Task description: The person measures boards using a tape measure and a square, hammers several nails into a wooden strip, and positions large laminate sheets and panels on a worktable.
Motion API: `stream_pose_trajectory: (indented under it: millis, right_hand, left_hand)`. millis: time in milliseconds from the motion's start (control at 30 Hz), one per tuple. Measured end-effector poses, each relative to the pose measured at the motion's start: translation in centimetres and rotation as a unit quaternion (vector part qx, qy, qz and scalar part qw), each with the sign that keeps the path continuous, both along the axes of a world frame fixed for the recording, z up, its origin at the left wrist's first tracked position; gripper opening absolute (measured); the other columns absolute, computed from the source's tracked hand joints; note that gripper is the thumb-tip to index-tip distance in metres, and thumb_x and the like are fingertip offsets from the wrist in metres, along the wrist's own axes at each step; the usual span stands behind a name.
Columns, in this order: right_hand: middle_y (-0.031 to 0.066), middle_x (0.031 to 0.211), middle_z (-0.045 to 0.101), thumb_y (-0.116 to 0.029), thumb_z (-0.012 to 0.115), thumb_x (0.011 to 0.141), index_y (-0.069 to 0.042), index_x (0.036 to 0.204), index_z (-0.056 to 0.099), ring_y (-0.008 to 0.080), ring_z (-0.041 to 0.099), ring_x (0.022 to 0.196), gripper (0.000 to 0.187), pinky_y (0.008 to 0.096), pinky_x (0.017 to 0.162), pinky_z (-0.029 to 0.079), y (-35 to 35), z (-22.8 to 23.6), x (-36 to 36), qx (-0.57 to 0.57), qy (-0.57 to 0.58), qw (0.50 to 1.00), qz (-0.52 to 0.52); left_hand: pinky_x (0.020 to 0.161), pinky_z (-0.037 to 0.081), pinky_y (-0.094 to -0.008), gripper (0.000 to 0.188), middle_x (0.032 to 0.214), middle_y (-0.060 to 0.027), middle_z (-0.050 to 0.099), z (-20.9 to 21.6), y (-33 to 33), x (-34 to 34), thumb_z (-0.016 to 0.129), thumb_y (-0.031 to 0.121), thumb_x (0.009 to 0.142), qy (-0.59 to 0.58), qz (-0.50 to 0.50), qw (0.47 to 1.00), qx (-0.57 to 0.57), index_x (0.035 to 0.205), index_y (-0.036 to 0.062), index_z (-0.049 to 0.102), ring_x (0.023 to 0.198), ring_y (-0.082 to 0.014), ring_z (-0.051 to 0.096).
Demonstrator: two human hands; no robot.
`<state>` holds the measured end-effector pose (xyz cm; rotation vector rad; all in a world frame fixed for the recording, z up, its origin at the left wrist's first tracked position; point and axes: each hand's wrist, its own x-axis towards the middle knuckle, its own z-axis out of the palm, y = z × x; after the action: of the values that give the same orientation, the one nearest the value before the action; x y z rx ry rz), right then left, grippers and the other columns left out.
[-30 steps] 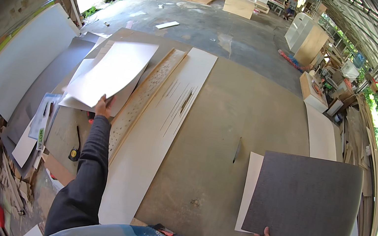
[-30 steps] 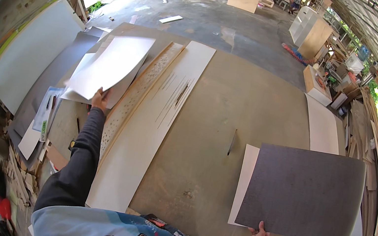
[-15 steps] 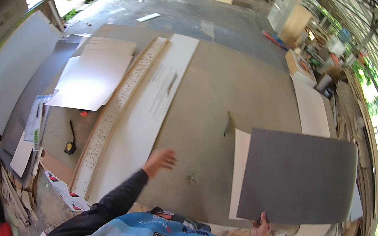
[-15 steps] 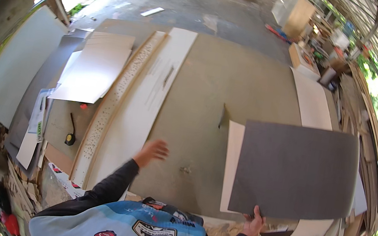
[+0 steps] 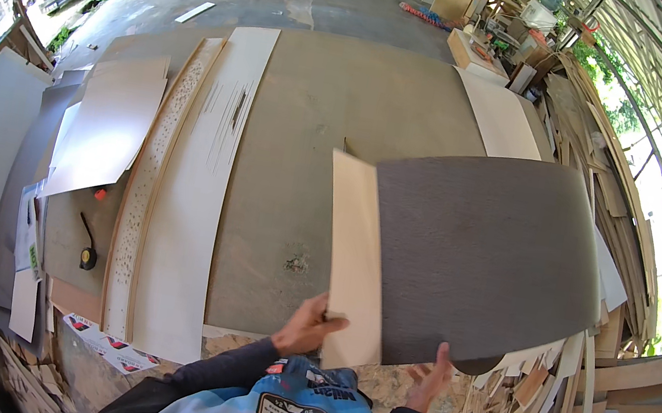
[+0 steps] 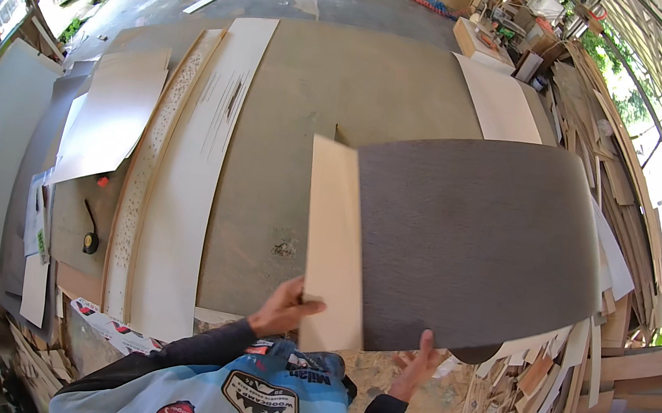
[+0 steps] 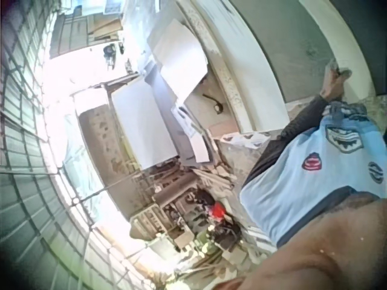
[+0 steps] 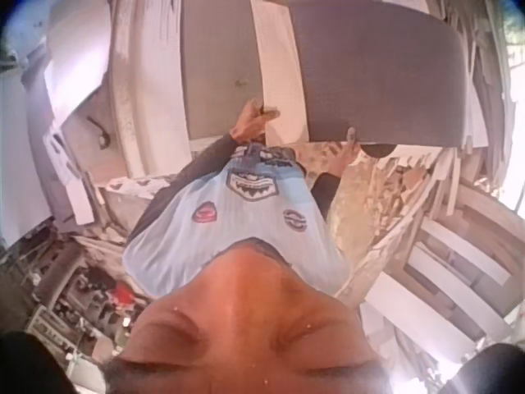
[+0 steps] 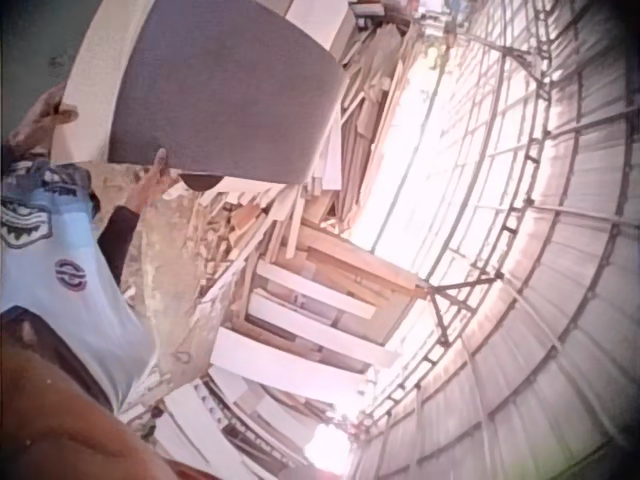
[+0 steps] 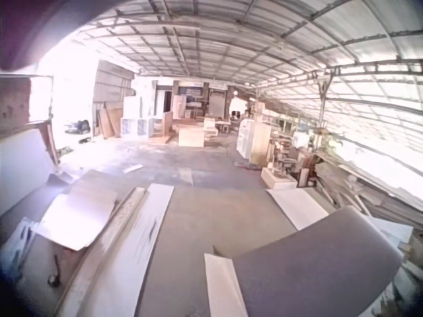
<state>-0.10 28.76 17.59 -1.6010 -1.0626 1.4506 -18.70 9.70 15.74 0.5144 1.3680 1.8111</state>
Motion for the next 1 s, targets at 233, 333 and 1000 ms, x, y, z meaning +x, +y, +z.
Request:
stream_pose_trajectory:
  millis: [233, 333, 1000]
  right_hand:
    - [0.0148, 0.118, 0.059, -0.017, 0.073, 0.086, 0.007, 0.125, 0.053, 0.0251, 0.060, 0.099, 0.050, 0.0405, 0.077, 0.054, 12.9, -6.1, 8.5, 0.299, 0.017, 0.954, 0.022]
    - [0.0145, 0.115, 0.060, -0.019, 0.072, 0.088, 0.006, 0.123, 0.055, 0.0244, 0.060, 0.098, 0.047, 0.0414, 0.079, 0.054, 13.7, -4.8, 6.1, 0.228, 0.039, 0.972, 0.039]
    - [0.0138, 0.108, 0.058, -0.018, 0.070, 0.081, 0.002, 0.115, 0.046, 0.0247, 0.064, 0.078, 0.046, 0.0386, 0.055, 0.061, 0.1, -15.7, 0.0, -0.069, 0.065, 0.990, 0.106]
  left_hand:
    - [0.076, 0.050, -0.0257, 0.027, 0.100, -0.0026, 0.067, 5.7, -11.7, -5.6, 0.063, 0.005, 0.091, 0.049, 0.065, 0.989, -0.124, 0.117, -0.0026, 0.061, 0.088, -0.0088, 0.060]
    - [0.084, 0.047, -0.0262, 0.031, 0.104, -0.0026, 0.066, 5.4, -16.3, -6.4, 0.059, -0.001, 0.088, 0.111, 0.122, 0.973, -0.164, 0.119, -0.0027, 0.060, 0.095, -0.0098, 0.058]
    - [0.087, 0.048, -0.0279, 0.040, 0.108, -0.0045, 0.067, -9.8, -37.6, -10.5, 0.068, 0.000, 0.079, 0.057, 0.272, 0.923, -0.266, 0.118, -0.0011, 0.059, 0.100, -0.0139, 0.061]
